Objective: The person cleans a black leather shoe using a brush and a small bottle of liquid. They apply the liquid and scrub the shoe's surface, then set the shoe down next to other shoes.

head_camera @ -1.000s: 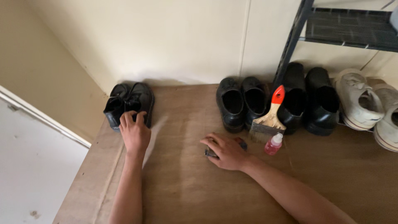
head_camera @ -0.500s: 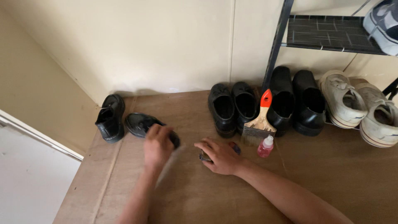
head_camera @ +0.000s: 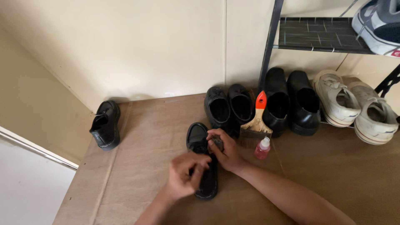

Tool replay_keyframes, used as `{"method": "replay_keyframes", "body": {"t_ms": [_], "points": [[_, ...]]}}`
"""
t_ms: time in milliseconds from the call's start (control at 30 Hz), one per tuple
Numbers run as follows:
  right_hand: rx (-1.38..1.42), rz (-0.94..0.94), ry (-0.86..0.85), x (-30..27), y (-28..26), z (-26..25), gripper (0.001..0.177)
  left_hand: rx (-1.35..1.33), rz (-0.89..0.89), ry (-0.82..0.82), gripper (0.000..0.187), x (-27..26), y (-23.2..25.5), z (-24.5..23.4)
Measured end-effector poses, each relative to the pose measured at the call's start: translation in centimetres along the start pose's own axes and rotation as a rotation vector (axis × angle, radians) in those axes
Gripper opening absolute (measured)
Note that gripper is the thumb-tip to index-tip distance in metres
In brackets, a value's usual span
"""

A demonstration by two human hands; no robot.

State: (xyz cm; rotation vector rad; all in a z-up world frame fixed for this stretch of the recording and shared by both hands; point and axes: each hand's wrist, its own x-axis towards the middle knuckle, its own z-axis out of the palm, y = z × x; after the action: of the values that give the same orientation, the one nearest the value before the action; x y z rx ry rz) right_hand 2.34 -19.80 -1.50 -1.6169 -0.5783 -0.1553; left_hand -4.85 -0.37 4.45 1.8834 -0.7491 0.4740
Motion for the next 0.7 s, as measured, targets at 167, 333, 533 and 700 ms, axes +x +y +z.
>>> {"method": "replay_keyframes", "body": {"t_ms": [167,333,533,700], "points": [[-0.192,-0.192,-0.009,0.6,-1.1,0.6,0.029,0.094,-0.098,0.101,0.05,1.2,-2.8,-0.9],[-0.214,-0.188,0.005,0.7,-0.9,0.8,0.031,-0.28,-0.358,-0.034,0.069,0.4,-6.1,0.8],[-0.249,-0.189,-0.013,0.9,-1.1,0.7,0.033,-0.304,-0.355,-0.1,0.082,0.2,-6.7,0.2],[-0.282,-0.235,0.01,0.9,-1.2,0.7,0.038,-0.386,-0.333,-0.114,0.08,0.3,-6.3,0.0]]}}
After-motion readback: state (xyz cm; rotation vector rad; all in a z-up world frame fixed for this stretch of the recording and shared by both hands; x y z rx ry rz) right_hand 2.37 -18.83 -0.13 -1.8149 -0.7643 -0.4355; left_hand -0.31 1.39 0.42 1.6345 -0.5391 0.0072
